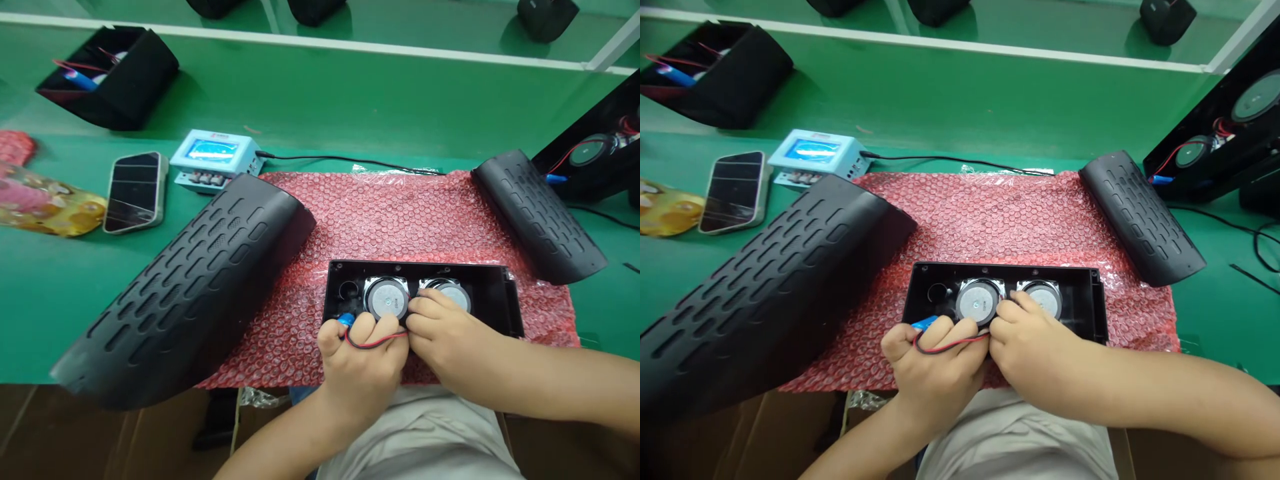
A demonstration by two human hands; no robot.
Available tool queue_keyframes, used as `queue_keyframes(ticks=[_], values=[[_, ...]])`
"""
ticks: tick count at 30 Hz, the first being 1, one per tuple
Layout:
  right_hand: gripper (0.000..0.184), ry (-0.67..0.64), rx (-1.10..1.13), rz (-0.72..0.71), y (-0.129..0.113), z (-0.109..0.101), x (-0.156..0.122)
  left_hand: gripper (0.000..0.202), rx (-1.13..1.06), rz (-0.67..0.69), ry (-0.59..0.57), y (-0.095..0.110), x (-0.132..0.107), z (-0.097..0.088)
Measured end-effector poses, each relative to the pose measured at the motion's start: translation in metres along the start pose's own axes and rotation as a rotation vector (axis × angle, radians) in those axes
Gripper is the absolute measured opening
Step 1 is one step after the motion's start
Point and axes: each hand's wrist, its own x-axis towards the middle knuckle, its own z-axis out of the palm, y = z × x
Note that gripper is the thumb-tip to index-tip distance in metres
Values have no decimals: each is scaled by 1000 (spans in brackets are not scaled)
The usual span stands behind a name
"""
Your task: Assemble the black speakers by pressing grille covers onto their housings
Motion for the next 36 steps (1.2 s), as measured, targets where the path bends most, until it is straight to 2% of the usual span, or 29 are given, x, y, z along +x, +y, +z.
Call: queue_keyframes(ticks=[3, 9, 17, 21, 25, 29, 36], values=[[9, -18, 23, -38, 4, -1, 1, 29, 31, 41, 29, 0, 2, 0], [16, -8, -30, -48, 7, -3, 3, 31, 57, 44, -16, -2, 3, -1], [24, -23, -125, -85, 10, -10, 5, 23, -34, 75, -39, -8, -4, -12], [23, -25, -160, -105, 11, -11, 6, 24, -13, 99, -15, -10, -5, -9], [25, 3, -182, -173, 17, -12, 9, 27, -6, 100, -27, -9, -3, -5], [26, 24, -160, -235, 24, -14, 11, 29, 33, 108, 13, -7, -2, -4], [24, -14, -137, -280, 26, -15, 11, 27, -10, 79, -63, -5, 1, -10]])
